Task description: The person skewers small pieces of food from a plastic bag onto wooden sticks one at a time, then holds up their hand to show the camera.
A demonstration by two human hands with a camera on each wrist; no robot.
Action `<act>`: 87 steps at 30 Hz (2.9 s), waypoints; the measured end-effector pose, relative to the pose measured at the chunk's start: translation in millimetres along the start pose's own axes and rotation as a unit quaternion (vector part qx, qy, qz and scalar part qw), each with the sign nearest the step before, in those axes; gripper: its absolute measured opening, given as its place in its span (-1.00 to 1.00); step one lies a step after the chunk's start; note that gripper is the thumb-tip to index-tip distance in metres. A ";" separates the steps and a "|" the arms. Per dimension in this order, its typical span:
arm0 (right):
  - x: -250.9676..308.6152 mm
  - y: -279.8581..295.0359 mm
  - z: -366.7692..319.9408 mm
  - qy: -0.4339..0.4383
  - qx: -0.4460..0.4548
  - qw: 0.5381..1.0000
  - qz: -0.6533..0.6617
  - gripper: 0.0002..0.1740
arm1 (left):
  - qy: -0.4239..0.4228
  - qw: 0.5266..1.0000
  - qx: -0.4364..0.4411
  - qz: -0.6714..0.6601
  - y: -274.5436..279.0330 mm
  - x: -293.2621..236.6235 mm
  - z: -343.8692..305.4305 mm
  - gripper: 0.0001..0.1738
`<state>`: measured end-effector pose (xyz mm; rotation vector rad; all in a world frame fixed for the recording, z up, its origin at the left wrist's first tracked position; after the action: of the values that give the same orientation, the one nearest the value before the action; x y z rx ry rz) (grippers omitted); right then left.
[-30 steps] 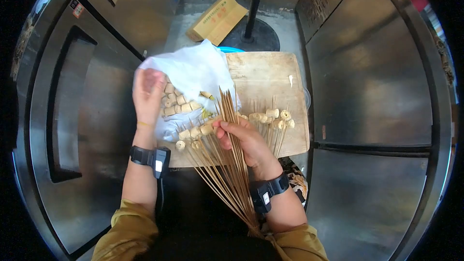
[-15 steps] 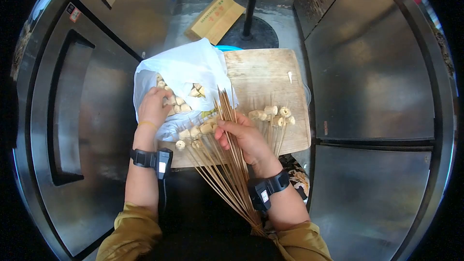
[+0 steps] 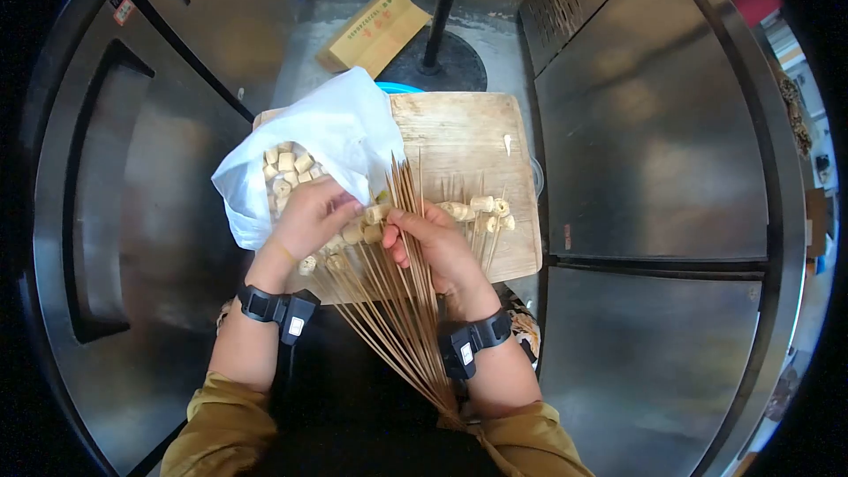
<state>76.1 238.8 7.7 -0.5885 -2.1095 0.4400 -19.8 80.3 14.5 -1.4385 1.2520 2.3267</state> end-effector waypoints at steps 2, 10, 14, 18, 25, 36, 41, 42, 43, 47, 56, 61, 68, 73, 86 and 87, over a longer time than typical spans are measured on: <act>3.7 -0.2 -2.9 -0.001 -0.008 1.000 -0.019 -0.88 | -0.009 0.999 -0.004 -0.045 -6.5 -4.6 1.0 -0.80; 14.3 10.3 -12.8 0.004 -0.014 1.000 0.016 -0.91 | 0.041 0.976 -0.103 -0.189 -5.6 4.3 1.7 -0.52; 6.7 9.9 -7.9 0.001 -0.046 0.998 -0.049 -0.97 | 0.058 0.986 -0.139 -0.069 6.1 26.0 1.2 -0.73; 3.4 12.7 -9.4 0.006 -0.053 0.997 -0.055 -0.98 | 0.089 0.980 -0.150 0.100 25.8 40.4 -1.3 -0.87; 0.1 14.5 -10.8 0.000 -0.066 0.997 -0.049 -0.97 | 0.117 0.966 -0.053 0.226 19.2 37.7 -1.3 -0.71; 0.8 9.7 -11.1 0.007 -0.044 0.998 -0.049 -0.99 | 0.164 0.940 -0.019 0.298 10.6 35.6 3.8 -0.71; 1.7 7.0 -11.9 0.010 -0.047 0.997 -0.059 -0.99 | 0.141 0.946 -0.047 0.287 9.0 34.6 2.4 -0.82; 1.5 6.7 -11.8 0.010 -0.049 0.997 -0.058 -0.99 | 0.144 0.950 -0.034 0.277 10.2 32.4 3.3 -0.84; 1.3 6.5 -11.8 0.011 -0.052 0.997 -0.058 -0.99 | 0.146 0.953 -0.021 0.266 11.5 30.3 4.1 -0.87; 0.7 8.9 -9.8 0.006 -0.047 0.997 -0.056 -0.99 | 0.115 0.976 -0.055 0.176 14.5 18.8 6.7 -0.88; 2.2 8.3 -6.2 -0.012 -0.046 0.998 -0.046 -0.91 | 0.189 0.920 0.088 -0.331 6.7 -5.4 2.8 -0.85; 2.0 9.3 -4.3 -0.009 -0.044 0.998 -0.037 -0.90 | 0.111 0.820 0.121 -0.549 17.5 -22.0 -7.4 -0.80; 1.3 6.5 -1.1 -0.001 -0.059 0.996 -0.064 -0.87 | 0.122 0.744 -0.041 -0.656 18.7 -1.3 -1.0 -0.73; 1.2 4.3 -0.1 -0.010 -0.064 0.996 -0.059 -0.88 | 0.108 0.739 -0.044 -0.663 20.3 -6.1 1.0 -0.67; -2.4 5.9 1.4 -0.006 -0.070 0.995 -0.072 -0.88 | 0.086 0.745 -0.075 -0.657 24.5 -28.1 3.1 -0.61; -2.5 5.9 1.4 -0.007 -0.070 0.995 -0.071 -0.88 | 0.082 0.744 -0.078 -0.659 27.9 -33.5 3.2 -0.61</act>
<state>77.6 242.2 2.2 -0.5118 -2.1917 0.2188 -17.9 74.2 57.7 -1.6950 -0.1469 1.2729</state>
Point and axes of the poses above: each hand's wrist, its own z-axis towards the middle knuckle, its own y-axis out of the back of the hand, x = y × z, the point moved 3 cm from there along z, towards the middle knuckle, and after that the axes turned 7 degrees about -y, right-handed, at the moved point
